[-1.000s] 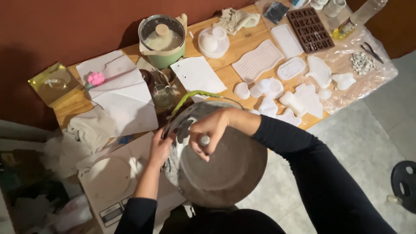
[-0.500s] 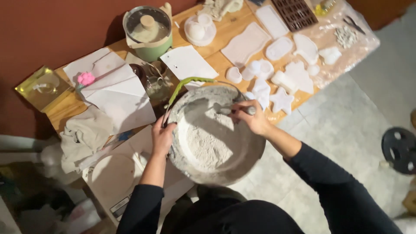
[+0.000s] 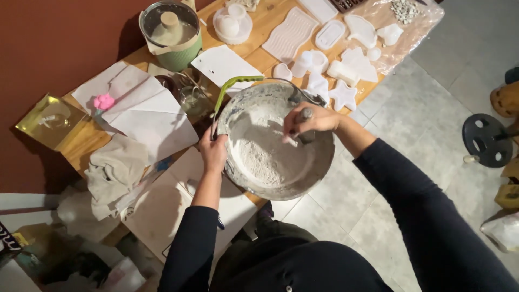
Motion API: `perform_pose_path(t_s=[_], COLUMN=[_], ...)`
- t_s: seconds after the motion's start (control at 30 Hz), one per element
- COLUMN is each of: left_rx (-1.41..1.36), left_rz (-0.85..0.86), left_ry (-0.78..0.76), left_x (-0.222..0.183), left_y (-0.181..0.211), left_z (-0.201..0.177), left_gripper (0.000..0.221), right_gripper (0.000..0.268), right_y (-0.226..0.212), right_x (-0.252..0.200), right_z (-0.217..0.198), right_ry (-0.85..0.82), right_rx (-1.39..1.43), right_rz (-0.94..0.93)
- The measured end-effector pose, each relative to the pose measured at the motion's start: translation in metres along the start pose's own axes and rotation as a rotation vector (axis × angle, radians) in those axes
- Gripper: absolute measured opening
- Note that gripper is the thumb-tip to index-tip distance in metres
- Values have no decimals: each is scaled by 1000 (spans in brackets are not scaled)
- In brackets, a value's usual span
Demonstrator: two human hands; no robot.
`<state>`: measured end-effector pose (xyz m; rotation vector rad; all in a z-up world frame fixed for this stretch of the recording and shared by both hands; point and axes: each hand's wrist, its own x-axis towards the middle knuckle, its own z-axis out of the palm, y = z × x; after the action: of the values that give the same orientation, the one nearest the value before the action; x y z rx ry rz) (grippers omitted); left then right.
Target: Mixing a white powder substance with water in a bucket using a spatula.
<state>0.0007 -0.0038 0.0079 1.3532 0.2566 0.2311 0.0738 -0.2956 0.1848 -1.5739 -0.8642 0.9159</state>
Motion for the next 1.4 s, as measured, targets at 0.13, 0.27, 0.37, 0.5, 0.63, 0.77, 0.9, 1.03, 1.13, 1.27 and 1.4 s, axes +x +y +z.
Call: perform_pose_path(t_s=[0.13, 0.27, 0.37, 0.5, 0.63, 0.77, 0.9, 1.03, 1.13, 1.27, 1.4], left_rx=[-110, -43, -3, -58, -26, -47, -44, -5, -40, -40, -37], left_rz=[-26, -56, -3, 62, -106, -28, 3, 15, 25, -31, -35], left_ry=[-25, 12, 0, -14, 0, 0, -24, -25, -29, -11, -3], left_x=[-4, -3, -2, 4, -2, 6, 3, 2, 2, 1, 4], left_y=[1, 10, 9, -12, 11, -17, -8, 1, -3, 8, -7], left_z=[2, 5, 4, 2, 4, 1, 0, 1, 0, 3, 1], left_gripper=[43, 42, 42, 42, 43, 41, 43, 43, 44, 44, 43], right_gripper=[12, 7, 19, 25, 28, 23, 6, 3, 16, 10, 17], right_y=[77, 72, 81, 61, 53, 18, 22, 54, 53, 62, 35], right_x=[-29, -12, 16, 50, 57, 38, 15, 16, 29, 42, 53], right_z=[13, 56, 77, 89, 70, 58, 44, 56, 72, 66, 68], right_ry=[525, 1069, 1346, 1587, 1509, 1144, 686, 589, 733, 863, 875], right_rx=[121, 405, 461, 689, 743, 488, -136, -321, -156, 99, 427], right_rz=[102, 84, 8, -115, -432, -443, -257, -192, 25, -140, -314])
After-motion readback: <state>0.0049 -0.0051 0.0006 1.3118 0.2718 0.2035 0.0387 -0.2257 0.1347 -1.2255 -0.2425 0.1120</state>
